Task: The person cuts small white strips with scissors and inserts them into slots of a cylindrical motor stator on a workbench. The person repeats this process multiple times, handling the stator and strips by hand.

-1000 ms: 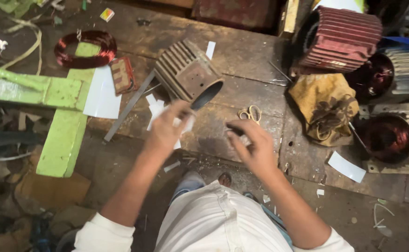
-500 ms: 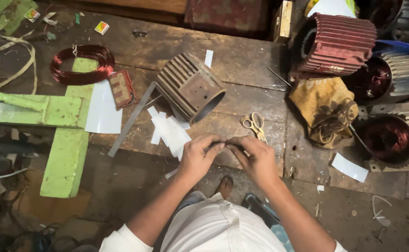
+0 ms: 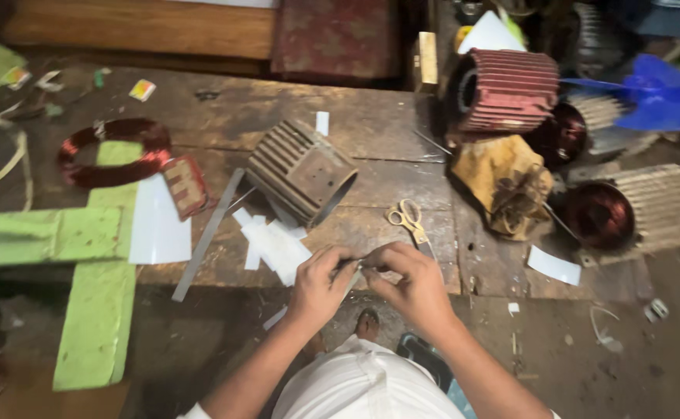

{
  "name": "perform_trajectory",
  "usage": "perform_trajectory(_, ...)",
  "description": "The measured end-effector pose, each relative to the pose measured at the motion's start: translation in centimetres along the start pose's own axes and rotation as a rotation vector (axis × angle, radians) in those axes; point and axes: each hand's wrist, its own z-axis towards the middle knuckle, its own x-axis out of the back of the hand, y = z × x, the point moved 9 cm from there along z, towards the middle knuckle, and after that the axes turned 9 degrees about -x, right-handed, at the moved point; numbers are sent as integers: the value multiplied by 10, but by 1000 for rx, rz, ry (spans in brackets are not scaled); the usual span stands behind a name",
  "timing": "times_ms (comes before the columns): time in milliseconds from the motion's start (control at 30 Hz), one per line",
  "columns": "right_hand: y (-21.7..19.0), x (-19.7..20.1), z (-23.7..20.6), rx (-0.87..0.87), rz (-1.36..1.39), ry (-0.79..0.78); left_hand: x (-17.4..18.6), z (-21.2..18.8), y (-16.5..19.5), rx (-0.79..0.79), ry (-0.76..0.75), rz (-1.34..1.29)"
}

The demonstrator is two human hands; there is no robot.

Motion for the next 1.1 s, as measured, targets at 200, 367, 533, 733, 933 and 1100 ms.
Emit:
perform_trajectory(200,-5,-15,-10,43,-22,20,8,-10,-6,5,-14,-123)
perform_trajectory(367,25,-31,-6,-193,256,106,3,-16,-30,229,-12,-340)
perform_trajectory(533,26,-28,-14,-189,259,163,7,-16,-26,196,-28,-343)
perform_trajectory(733,-1,-14,-27,-78,128,184,5,-11,-22,258,-126,-404)
perform_trajectory(933,30,-25,-35,-357,521,-24,13,-9,26,-157,-105,-81)
perform_trajectory(1100,32,-6,-41,-122,217,162,-8,-14,-4,-68,-208,-2)
